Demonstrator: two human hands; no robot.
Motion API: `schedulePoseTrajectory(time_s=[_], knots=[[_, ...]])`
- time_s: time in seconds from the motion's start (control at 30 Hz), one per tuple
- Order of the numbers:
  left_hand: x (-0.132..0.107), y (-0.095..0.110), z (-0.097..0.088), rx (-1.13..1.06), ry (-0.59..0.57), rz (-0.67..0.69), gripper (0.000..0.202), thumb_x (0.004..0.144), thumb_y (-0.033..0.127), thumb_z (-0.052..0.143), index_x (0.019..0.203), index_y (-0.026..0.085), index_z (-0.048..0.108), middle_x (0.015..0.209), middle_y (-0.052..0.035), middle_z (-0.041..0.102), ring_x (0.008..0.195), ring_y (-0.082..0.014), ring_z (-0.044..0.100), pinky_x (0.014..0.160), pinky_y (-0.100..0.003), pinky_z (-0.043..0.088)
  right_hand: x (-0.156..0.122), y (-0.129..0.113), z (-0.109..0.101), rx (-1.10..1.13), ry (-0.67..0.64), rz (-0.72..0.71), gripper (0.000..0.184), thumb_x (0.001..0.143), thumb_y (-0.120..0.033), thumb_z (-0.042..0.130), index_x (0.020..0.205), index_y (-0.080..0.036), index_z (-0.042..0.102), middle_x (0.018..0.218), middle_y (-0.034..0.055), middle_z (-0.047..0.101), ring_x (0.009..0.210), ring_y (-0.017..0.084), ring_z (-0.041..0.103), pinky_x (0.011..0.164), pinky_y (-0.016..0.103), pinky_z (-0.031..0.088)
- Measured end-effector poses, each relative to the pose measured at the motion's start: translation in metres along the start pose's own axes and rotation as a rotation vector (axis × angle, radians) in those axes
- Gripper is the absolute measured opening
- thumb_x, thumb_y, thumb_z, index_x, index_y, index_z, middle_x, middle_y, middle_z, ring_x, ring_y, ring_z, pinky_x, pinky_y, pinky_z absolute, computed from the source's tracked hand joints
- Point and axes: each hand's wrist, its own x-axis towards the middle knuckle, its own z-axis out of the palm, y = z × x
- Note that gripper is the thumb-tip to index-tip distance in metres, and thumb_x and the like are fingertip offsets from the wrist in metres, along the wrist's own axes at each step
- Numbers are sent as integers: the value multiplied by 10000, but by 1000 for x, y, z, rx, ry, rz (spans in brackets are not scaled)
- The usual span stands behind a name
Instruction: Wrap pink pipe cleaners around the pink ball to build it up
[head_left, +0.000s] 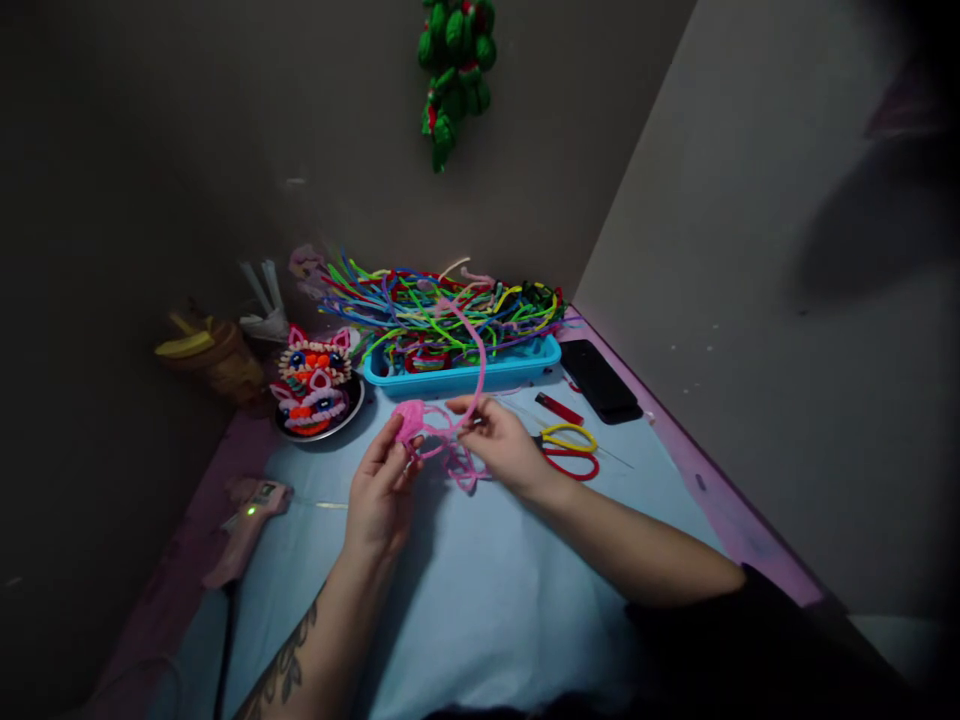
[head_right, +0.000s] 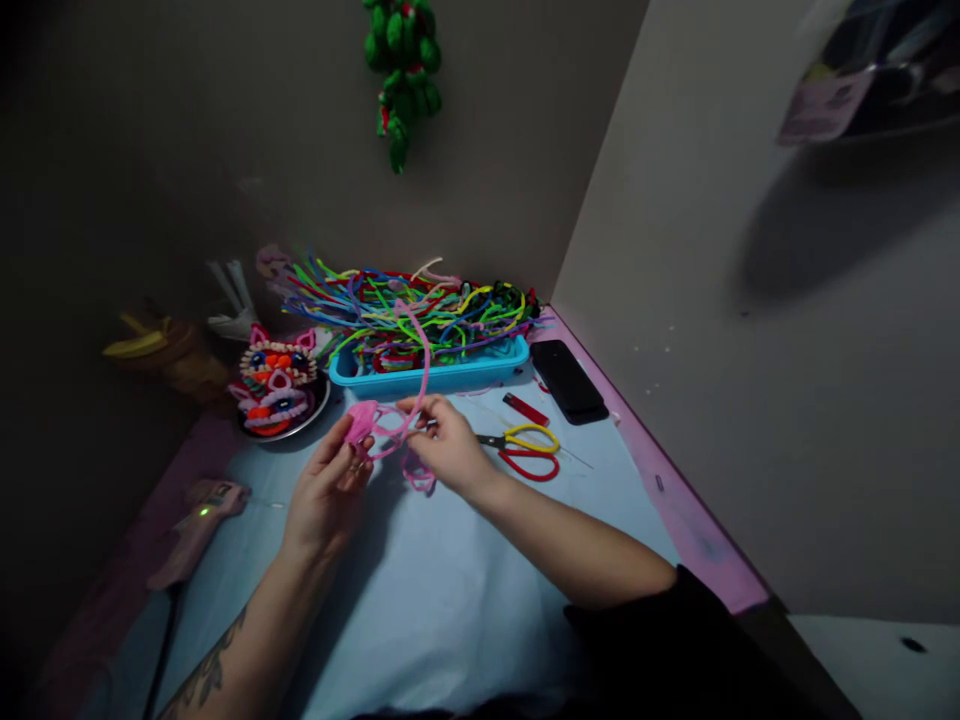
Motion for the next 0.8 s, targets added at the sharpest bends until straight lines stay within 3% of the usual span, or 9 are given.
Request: schedulePoseTrajectory(time_s=[0.07, 0.17, 0.3, 0.5, 0.67, 0.8], knots=[[-2, 0, 0, -7, -33, -18, 484, 609, 221, 809, 1077, 226, 687, 938, -32, 709, 854, -129, 656, 693, -192, 502, -5, 7, 6, -182, -29, -48, 315, 682, -168, 644, 991, -230, 664, 990, 36, 598, 877, 167, 566, 808, 326, 469], [-6, -3, 1, 5, -74, -46, 474, 617, 217, 800, 1078, 230, 691, 939, -27, 711, 836, -125, 649, 719, -205, 492, -8, 10, 9, -260, -13, -132, 266, 683, -188, 691, 945, -235, 693, 965, 32, 585, 969, 184, 561, 913, 350, 438], [-9, -5, 2, 53, -114, -41, 455, 617, 222, 799, 1061, 235, 701, 1038, -42, 704, 854, -141, 643, 738, -233, 484, -8, 12, 8, -212, 20, -151, 122, 693, -234, 709, 815, -225, 710, 881, 25, 558, 926, 181, 571, 870, 336, 460], [-8, -9, 2, 97, -124, 16, 427, 633, 237, 790, 1052, 235, 706, 1121, -59, 684, 869, -142, 632, 736, -240, 480, -13, 14, 11, -170, 10, -173, 152, 713, -320, 716, 826, -219, 700, 884, 24, 550, 900, 173, 562, 877, 338, 453], [-7, -14, -2, 141, -104, 50, 389, 630, 237, 791, 1012, 217, 721, 1041, -59, 705, 793, -126, 624, 713, -233, 469, -15, 14, 13, -62, 27, -95, 172, 755, -382, 674, 718, -215, 671, 860, 23, 532, 888, 164, 537, 883, 326, 439], [-8, -18, -4, 156, -119, 53, 357, 630, 253, 789, 979, 207, 728, 1031, -74, 701, 843, -170, 630, 730, -270, 484, -15, 20, 18, 155, 164, 91, 312, 648, -455, 742, 589, -190, 588, 1063, 50, 509, 1068, 200, 510, 955, 339, 420]])
